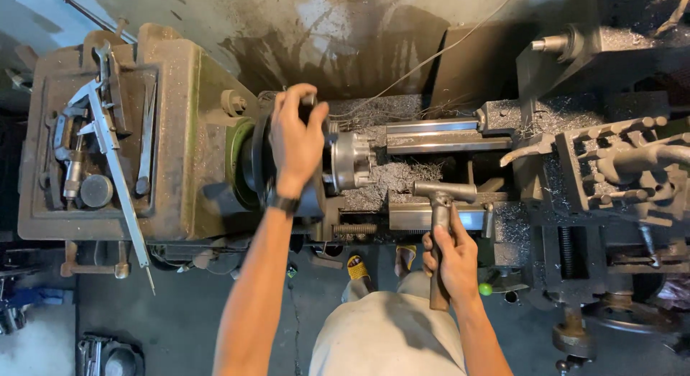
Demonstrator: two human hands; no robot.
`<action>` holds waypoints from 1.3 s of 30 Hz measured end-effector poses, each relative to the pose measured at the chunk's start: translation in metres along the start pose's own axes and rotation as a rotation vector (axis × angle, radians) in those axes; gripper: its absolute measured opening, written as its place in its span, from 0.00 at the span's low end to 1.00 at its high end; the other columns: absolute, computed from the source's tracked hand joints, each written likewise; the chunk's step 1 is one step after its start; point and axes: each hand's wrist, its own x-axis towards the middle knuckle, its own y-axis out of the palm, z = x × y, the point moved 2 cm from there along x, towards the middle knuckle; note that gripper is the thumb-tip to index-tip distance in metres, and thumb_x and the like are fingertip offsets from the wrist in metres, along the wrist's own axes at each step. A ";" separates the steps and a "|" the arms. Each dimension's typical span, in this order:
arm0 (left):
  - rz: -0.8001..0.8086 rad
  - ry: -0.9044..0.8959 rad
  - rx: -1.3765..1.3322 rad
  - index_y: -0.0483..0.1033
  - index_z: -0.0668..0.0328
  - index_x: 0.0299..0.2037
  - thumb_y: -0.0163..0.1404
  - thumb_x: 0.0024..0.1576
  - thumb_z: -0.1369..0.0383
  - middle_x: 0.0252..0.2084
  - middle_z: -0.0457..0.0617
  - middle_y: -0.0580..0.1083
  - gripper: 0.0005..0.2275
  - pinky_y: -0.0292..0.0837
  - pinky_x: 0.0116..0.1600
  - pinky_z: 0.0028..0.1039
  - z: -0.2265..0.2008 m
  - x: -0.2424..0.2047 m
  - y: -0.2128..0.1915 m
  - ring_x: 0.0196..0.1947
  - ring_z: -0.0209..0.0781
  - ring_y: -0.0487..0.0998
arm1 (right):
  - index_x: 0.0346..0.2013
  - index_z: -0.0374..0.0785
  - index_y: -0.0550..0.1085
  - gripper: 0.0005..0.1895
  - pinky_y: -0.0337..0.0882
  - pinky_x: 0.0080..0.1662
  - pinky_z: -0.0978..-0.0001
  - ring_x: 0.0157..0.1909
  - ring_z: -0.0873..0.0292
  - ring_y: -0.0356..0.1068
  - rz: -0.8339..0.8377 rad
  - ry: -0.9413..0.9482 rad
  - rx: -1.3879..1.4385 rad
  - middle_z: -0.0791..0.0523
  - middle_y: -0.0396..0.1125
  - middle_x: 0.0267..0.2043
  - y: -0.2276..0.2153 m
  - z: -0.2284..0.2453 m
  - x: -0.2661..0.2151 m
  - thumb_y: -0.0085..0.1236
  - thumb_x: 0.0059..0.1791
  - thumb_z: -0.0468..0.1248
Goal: The person repeatedly strikes a metal component mounted on a lathe with a hammer. They hold the component with one hand and swing the hammer with the other, striking the same area multiple times.
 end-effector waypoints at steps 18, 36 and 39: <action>-0.122 0.247 -0.231 0.75 0.58 0.43 0.67 0.48 0.77 0.46 0.48 0.74 0.15 0.69 0.70 0.45 0.025 -0.139 -0.031 0.53 0.47 0.80 | 0.78 0.51 0.51 0.36 0.63 0.23 0.74 0.20 0.65 0.60 0.179 -0.076 0.052 0.55 0.64 0.28 0.044 -0.017 0.062 0.50 0.55 0.36; -0.076 0.232 -0.357 0.76 0.59 0.46 0.63 0.51 0.69 0.49 0.50 0.75 0.15 0.63 0.75 0.50 0.025 -0.153 -0.033 0.56 0.51 0.79 | 0.78 0.55 0.49 0.38 0.62 0.21 0.74 0.20 0.66 0.59 -0.006 -0.061 -0.027 0.57 0.62 0.27 0.026 0.008 0.034 0.47 0.54 0.37; -0.079 0.257 -0.383 0.76 0.59 0.46 0.59 0.52 0.68 0.50 0.52 0.75 0.13 0.62 0.75 0.51 0.036 -0.176 -0.028 0.57 0.54 0.78 | 0.78 0.52 0.50 0.37 0.62 0.22 0.74 0.20 0.65 0.59 -0.007 -0.075 -0.022 0.56 0.63 0.27 0.016 -0.002 0.034 0.48 0.55 0.37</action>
